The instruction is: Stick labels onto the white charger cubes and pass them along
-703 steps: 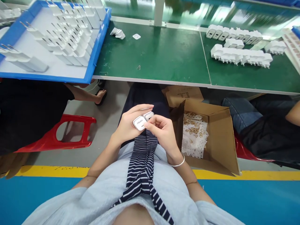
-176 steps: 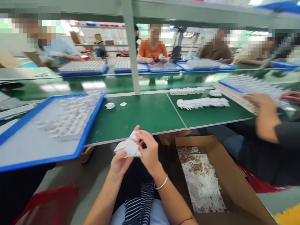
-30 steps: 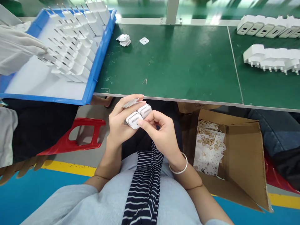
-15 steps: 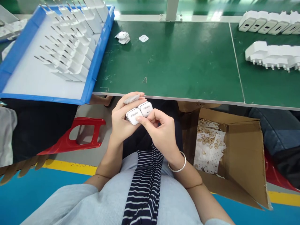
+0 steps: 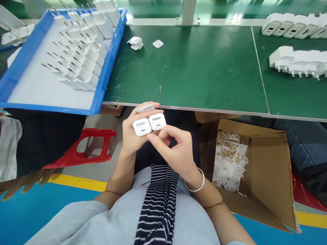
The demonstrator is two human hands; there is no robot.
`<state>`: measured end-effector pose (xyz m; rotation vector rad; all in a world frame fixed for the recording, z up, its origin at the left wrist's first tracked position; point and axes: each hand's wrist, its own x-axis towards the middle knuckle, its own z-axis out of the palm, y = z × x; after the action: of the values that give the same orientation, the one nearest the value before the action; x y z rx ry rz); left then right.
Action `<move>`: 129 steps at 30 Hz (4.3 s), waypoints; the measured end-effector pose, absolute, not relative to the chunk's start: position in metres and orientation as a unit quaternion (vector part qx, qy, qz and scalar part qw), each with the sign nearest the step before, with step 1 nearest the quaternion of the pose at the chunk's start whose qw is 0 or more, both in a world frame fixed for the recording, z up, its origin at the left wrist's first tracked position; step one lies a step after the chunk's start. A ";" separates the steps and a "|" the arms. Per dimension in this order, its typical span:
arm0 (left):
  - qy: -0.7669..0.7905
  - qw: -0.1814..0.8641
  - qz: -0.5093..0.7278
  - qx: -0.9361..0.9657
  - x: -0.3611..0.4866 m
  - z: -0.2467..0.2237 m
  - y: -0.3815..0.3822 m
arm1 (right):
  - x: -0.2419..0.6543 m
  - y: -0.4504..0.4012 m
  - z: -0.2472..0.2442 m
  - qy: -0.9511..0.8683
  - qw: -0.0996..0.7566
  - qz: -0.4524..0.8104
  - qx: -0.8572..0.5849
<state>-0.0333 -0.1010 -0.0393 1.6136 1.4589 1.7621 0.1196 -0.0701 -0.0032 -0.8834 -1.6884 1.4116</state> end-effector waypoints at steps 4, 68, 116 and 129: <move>0.524 0.162 0.628 0.553 -0.032 -0.039 -0.102 | 0.115 -0.073 -0.002 -0.686 0.376 0.522 -0.340; 0.538 0.225 0.659 0.475 0.006 -0.001 -0.124 | 0.130 -0.095 0.019 -0.740 0.451 0.381 -0.322; 0.585 0.165 0.633 0.479 0.006 -0.010 -0.122 | 0.126 -0.090 0.016 -0.715 0.421 0.445 -0.336; 0.537 0.187 0.658 0.493 -0.006 -0.017 -0.116 | 0.127 -0.086 0.006 -0.690 0.434 0.502 -0.289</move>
<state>-0.0064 -0.1163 -0.0175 1.3886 1.5111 1.8527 0.1272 -0.0857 0.0061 -0.7197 -1.7193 1.2492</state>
